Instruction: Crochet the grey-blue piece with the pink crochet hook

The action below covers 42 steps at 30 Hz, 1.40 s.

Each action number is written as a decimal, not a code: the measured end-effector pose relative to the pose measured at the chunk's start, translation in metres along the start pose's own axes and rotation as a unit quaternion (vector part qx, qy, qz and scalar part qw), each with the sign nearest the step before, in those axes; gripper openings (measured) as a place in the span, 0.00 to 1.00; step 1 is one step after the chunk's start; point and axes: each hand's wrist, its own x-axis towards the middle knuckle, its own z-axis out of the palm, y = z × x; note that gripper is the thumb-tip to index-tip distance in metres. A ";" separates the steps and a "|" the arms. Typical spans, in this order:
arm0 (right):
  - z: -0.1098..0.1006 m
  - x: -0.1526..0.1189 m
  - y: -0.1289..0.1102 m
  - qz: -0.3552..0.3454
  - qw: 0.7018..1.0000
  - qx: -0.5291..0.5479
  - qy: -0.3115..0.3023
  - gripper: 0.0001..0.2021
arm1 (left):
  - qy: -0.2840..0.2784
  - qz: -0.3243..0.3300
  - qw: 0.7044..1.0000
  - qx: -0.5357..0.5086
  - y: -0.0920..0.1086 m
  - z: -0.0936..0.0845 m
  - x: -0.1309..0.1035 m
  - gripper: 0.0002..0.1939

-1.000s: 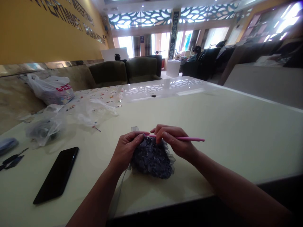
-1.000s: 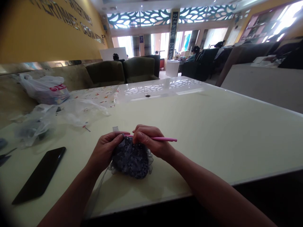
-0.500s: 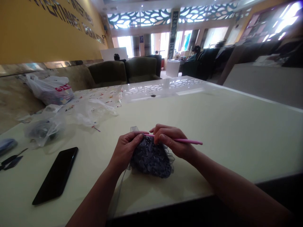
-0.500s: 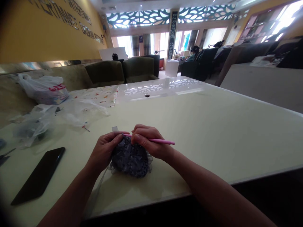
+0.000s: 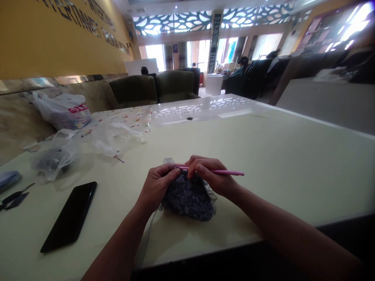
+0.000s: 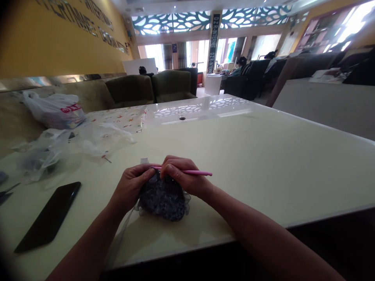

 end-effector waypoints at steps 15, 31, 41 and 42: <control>0.002 -0.002 0.012 -0.093 0.940 -0.323 0.062 0.15 | -0.010 -0.038 0.990 -0.134 -0.002 0.007 -0.004 0.52; 0.008 -0.007 0.005 -0.080 0.955 -0.275 0.072 0.21 | -0.037 -0.038 0.995 -0.089 0.003 0.006 -0.007 0.60; 0.015 -0.013 0.007 0.041 0.981 -0.169 0.081 0.15 | 0.132 0.006 0.986 -0.101 0.000 0.004 0.000 0.44; 0.016 -0.013 0.008 0.046 0.983 -0.162 0.077 0.15 | 0.146 0.010 0.984 -0.097 0.002 0.003 0.001 0.45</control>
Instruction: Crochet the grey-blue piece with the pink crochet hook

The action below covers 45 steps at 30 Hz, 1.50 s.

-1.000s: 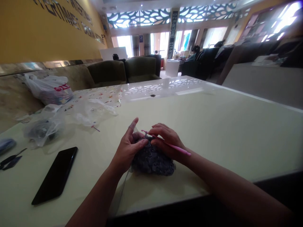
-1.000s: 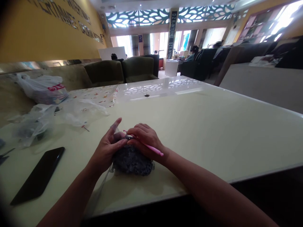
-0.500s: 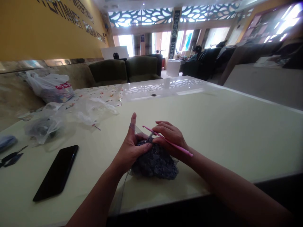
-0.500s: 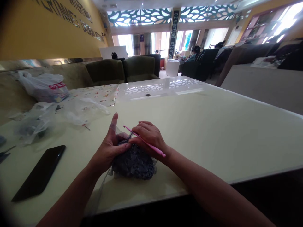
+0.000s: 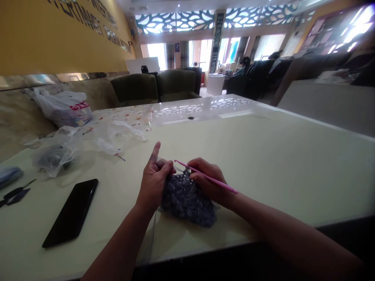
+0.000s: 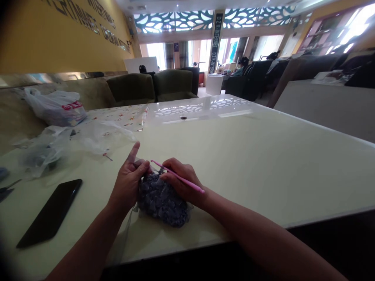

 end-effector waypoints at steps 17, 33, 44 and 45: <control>-0.006 0.002 -0.002 -0.043 0.999 -0.018 -0.005 0.11 | -0.132 -0.082 0.988 -0.021 0.006 -0.008 0.003 0.50; -0.033 0.021 -0.008 0.011 0.973 0.112 -0.200 0.16 | -0.250 -0.113 0.961 -0.029 0.013 -0.026 0.010 0.54; -0.034 0.022 -0.010 0.003 0.982 0.050 -0.183 0.11 | -0.187 -0.061 0.980 0.032 0.019 -0.021 0.007 0.52; -0.035 0.022 -0.010 0.000 0.981 0.043 -0.188 0.11 | -0.181 -0.051 0.981 0.048 0.018 -0.021 0.007 0.52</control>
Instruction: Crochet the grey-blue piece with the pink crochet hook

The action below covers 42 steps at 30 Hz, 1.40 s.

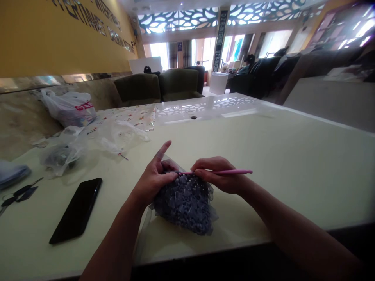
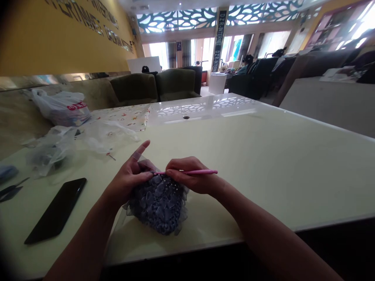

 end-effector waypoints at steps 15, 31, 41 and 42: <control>0.047 0.001 0.009 -0.150 0.835 -0.494 0.192 0.19 | 0.093 -0.018 0.993 -0.068 -0.014 0.022 0.000 0.56; 0.038 -0.005 0.012 -0.242 0.885 -0.352 0.185 0.23 | -0.045 -0.134 0.960 -0.242 -0.003 0.014 -0.005 0.54; 0.034 -0.008 0.006 -0.133 0.971 -0.098 0.174 0.12 | -0.032 -0.102 0.970 -0.220 -0.004 0.003 -0.002 0.55; 0.034 -0.008 0.004 -0.118 0.973 -0.090 0.174 0.12 | -0.034 -0.097 0.972 -0.211 -0.004 0.002 -0.001 0.55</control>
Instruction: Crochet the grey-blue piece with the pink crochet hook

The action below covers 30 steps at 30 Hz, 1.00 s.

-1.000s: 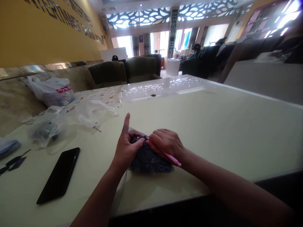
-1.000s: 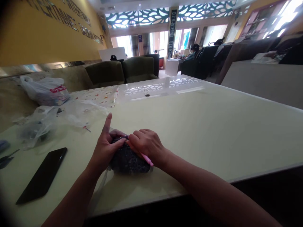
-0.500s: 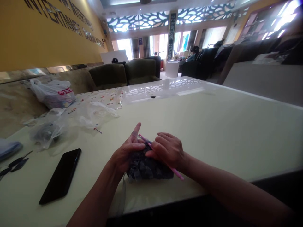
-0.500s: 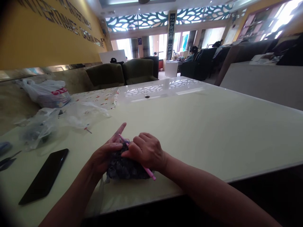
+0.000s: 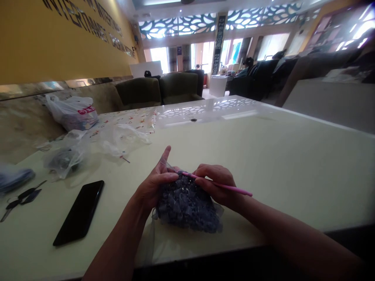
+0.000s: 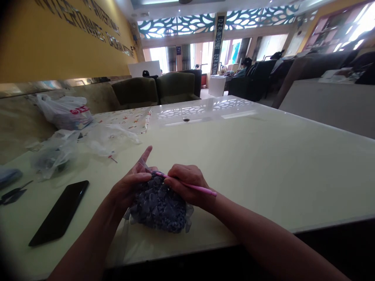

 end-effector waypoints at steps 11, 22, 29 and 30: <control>-0.005 0.006 0.002 -0.043 0.995 -0.074 -0.048 0.13 | 0.033 0.054 0.994 0.085 -0.001 -0.003 0.005 0.55; -0.012 0.009 0.011 0.166 0.977 0.120 -0.063 0.16 | 0.036 0.082 0.986 0.138 0.004 -0.004 0.005 0.50; 0.000 0.004 0.009 0.157 0.983 0.095 -0.005 0.15 | 0.046 0.076 0.987 0.130 -0.007 0.005 0.006 0.44; 0.001 0.004 0.008 0.150 0.985 0.083 0.001 0.15 | 0.052 0.075 0.988 0.125 -0.009 0.006 0.007 0.44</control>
